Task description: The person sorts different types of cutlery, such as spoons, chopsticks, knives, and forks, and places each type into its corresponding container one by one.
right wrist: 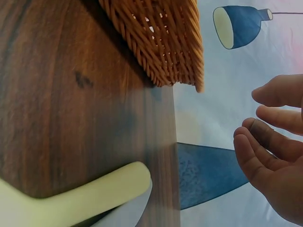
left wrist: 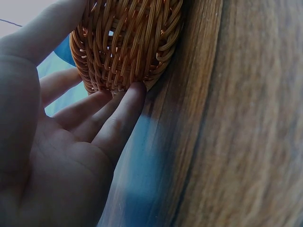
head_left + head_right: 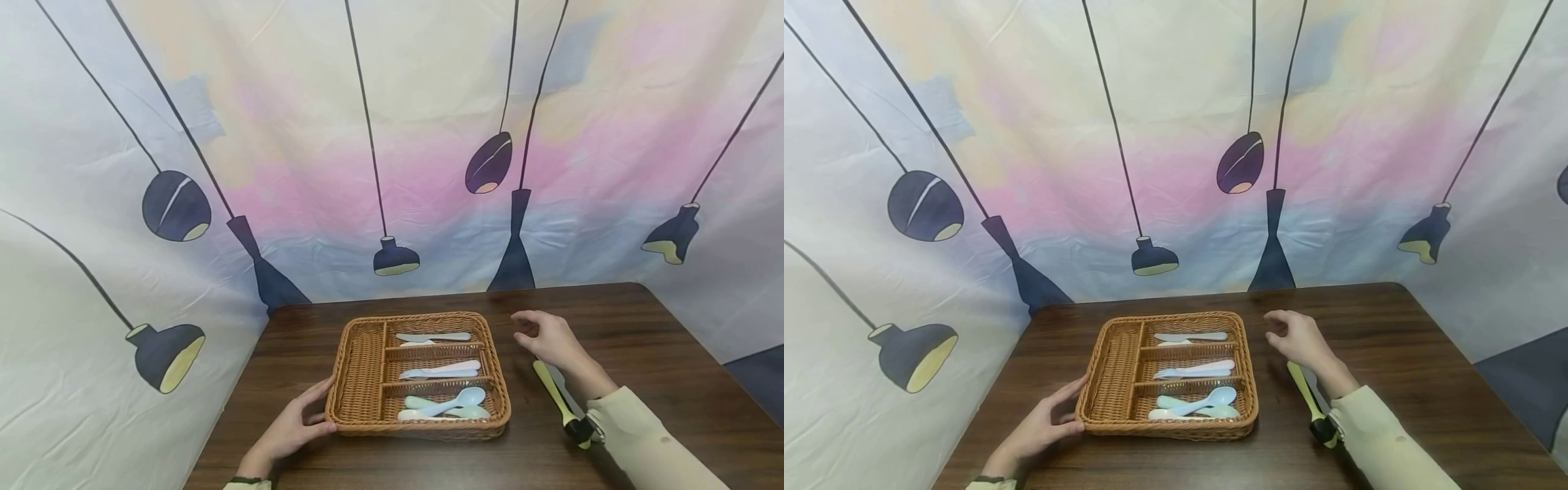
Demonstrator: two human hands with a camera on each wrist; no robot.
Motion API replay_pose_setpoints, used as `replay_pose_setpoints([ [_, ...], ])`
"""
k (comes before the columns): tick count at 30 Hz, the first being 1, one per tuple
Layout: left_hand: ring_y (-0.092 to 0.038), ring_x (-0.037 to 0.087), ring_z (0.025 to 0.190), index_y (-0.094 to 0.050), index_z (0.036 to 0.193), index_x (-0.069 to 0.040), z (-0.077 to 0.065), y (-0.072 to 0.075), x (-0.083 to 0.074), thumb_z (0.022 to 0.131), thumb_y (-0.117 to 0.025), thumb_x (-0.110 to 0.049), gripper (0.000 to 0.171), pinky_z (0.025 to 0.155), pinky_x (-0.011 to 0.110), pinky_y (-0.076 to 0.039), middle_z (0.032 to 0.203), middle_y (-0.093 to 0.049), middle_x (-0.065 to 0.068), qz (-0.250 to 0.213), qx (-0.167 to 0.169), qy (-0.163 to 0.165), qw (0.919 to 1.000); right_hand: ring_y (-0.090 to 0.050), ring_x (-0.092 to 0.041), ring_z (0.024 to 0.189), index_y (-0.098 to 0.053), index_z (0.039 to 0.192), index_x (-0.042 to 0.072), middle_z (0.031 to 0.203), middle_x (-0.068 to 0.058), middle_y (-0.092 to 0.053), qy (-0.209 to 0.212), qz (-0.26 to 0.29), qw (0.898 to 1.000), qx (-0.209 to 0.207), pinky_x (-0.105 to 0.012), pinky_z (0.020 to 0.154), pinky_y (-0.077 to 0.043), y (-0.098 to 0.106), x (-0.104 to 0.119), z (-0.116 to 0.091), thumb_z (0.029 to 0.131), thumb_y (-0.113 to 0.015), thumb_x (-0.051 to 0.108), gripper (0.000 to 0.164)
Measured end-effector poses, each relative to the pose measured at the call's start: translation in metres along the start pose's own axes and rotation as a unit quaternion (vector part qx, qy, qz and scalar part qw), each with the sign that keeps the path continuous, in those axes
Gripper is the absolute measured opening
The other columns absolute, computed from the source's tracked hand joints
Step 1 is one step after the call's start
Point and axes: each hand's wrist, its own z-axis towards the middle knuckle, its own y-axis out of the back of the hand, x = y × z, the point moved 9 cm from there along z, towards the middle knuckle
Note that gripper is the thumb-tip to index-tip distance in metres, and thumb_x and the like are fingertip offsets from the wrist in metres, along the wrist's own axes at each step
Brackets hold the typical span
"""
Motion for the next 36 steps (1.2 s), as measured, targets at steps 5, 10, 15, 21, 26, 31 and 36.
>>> replay_pose_setpoints([
  [5,-0.027,0.040,0.138,-0.028,0.155,-0.016,0.000,0.000,-0.001,0.084,-0.077,-0.018,0.086,0.096,0.028,-0.052,0.159,-0.021,0.021,-0.002,0.001,-0.003,1.0000,-0.068,-0.024,0.084,-0.065,0.122,0.004,0.100,-0.014,-0.071,-0.009,-0.003,1.000,0.008,-0.036,0.065,-0.056,0.001,-0.007,-0.006,0.088,-0.070,0.012,0.035],
  [10,-0.026,0.040,0.138,-0.028,0.155,-0.015,0.001,-0.001,-0.002,0.084,-0.077,-0.018,0.086,0.096,0.028,-0.052,0.159,-0.020,0.021,-0.006,0.003,-0.006,1.0000,-0.067,-0.021,0.082,-0.065,0.122,0.004,0.097,-0.009,-0.071,-0.020,-0.010,1.000,0.014,-0.034,0.061,-0.054,0.002,-0.013,-0.012,0.087,-0.070,0.012,0.036],
  [15,-0.027,0.040,0.138,-0.028,0.155,-0.015,0.002,-0.001,-0.003,0.084,-0.076,-0.018,0.086,0.096,0.027,-0.051,0.159,-0.020,0.022,-0.006,0.004,-0.010,0.9999,-0.067,-0.022,0.085,-0.064,0.123,0.004,0.098,-0.008,-0.071,-0.033,-0.014,0.999,0.022,-0.035,0.064,-0.055,0.003,-0.020,-0.020,0.087,-0.070,0.013,0.038],
  [21,-0.029,0.040,0.137,-0.028,0.155,-0.014,0.001,-0.002,-0.004,0.085,-0.076,-0.018,0.084,0.096,0.027,-0.051,0.159,-0.020,0.023,-0.006,0.005,-0.016,0.9998,-0.067,-0.024,0.086,-0.063,0.126,0.003,0.100,-0.011,-0.070,-0.050,-0.014,0.998,0.026,-0.032,0.060,-0.054,0.006,-0.030,-0.029,0.087,-0.070,0.013,0.040],
  [26,-0.028,0.040,0.137,-0.028,0.155,-0.012,-0.001,-0.001,-0.005,0.086,-0.075,-0.017,0.084,0.096,0.027,-0.051,0.158,-0.020,0.024,-0.004,0.003,-0.023,0.9997,-0.067,-0.023,0.084,-0.063,0.125,0.003,0.099,-0.011,-0.071,-0.056,-0.020,0.998,0.029,-0.031,0.059,-0.052,0.006,-0.035,-0.036,0.087,-0.071,0.014,0.041],
  [31,-0.027,0.041,0.137,-0.028,0.155,-0.013,-0.001,-0.001,-0.004,0.085,-0.076,-0.017,0.084,0.096,0.027,-0.051,0.158,-0.020,0.024,-0.005,0.001,-0.018,0.9998,-0.067,-0.025,0.086,-0.064,0.124,0.003,0.102,-0.013,-0.070,-0.060,-0.024,0.998,0.024,-0.033,0.060,-0.053,0.006,-0.039,-0.040,0.086,-0.072,0.014,0.040],
  [36,-0.026,0.042,0.137,-0.028,0.155,-0.013,-0.001,-0.001,-0.004,0.085,-0.075,-0.016,0.084,0.096,0.027,-0.051,0.158,-0.020,0.025,-0.005,0.002,-0.019,0.9998,-0.067,-0.026,0.086,-0.064,0.123,0.003,0.100,-0.012,-0.071,-0.060,-0.027,0.998,0.023,-0.032,0.060,-0.053,0.007,-0.042,-0.045,0.086,-0.072,0.013,0.039],
])
